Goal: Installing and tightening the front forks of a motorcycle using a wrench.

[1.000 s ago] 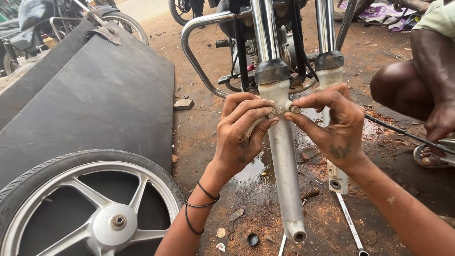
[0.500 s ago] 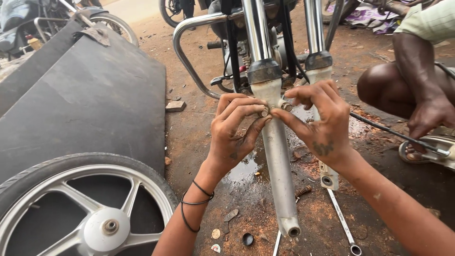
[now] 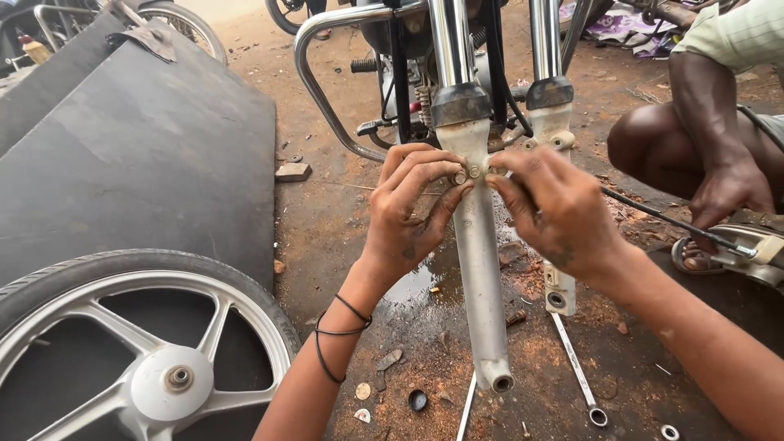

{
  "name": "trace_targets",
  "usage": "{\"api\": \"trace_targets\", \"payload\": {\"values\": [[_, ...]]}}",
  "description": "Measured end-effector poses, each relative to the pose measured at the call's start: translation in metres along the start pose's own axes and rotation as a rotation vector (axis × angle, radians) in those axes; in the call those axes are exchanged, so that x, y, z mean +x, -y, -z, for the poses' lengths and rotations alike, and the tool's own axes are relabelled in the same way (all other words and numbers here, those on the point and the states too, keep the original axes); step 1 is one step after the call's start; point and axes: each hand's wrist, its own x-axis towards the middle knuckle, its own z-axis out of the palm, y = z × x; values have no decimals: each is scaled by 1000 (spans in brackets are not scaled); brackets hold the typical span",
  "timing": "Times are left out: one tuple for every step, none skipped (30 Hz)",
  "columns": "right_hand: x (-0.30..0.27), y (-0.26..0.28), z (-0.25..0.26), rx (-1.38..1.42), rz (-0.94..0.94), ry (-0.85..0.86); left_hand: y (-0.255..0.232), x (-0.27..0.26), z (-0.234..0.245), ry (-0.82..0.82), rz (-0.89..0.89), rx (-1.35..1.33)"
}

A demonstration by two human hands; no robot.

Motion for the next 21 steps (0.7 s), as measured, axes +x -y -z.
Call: {"api": "trace_targets", "payload": {"values": [[3,8,6,-2,-1,-2,-2,0,-2,1,-3,-1],[7,15,12,-37,29,3,-3,0,-3,-7,10,-2],[11,23,17,-71,62,7,-4,0,-5,-17,22,0],[12,20,19,-72,65,5,-4,0,-7,-19,19,2],[14,16,19,-98,169,-22,-5,0,-10,-41,43,-15],[15,12,20,-123,273,-50,-5,-1,-13,-63,67,-33],[18,10,20,-121,275,-51,-2,-1,-13,-63,67,-30],[20,8,20,-138,363,-25,1,-1,-13,-74,53,-29],[21,5,20,-154,445,2,3,-3,-15,-80,43,-30],[22,7,23,-151,442,4,5,-3,-15,-77,47,-31],[23,9,27,-104,390,16,7,-4,-16,-78,28,-32],[24,11,30,-56,338,29,9,-5,-18,-78,10,-33],[22,8,28,-55,333,32,9,-5,-17,-74,14,-36],[19,4,26,-3,314,4,8,-6,-16,-71,13,-47],[18,1,25,46,298,-27,8,-5,-15,-68,8,-57],[20,0,22,46,293,-27,12,-3,-14,-65,9,-59],[19,0,18,66,286,-84,13,-4,-14,-63,-4,-46],[17,-1,14,86,279,-140,16,-5,-14,-61,-17,-34],[16,6,16,85,254,-122,15,-7,-13,-50,5,-53],[16,11,17,81,221,-154,14,-9,-13,-50,-4,-37],[15,16,19,72,189,-185,14,-11,-14,-52,-15,-26]]}}
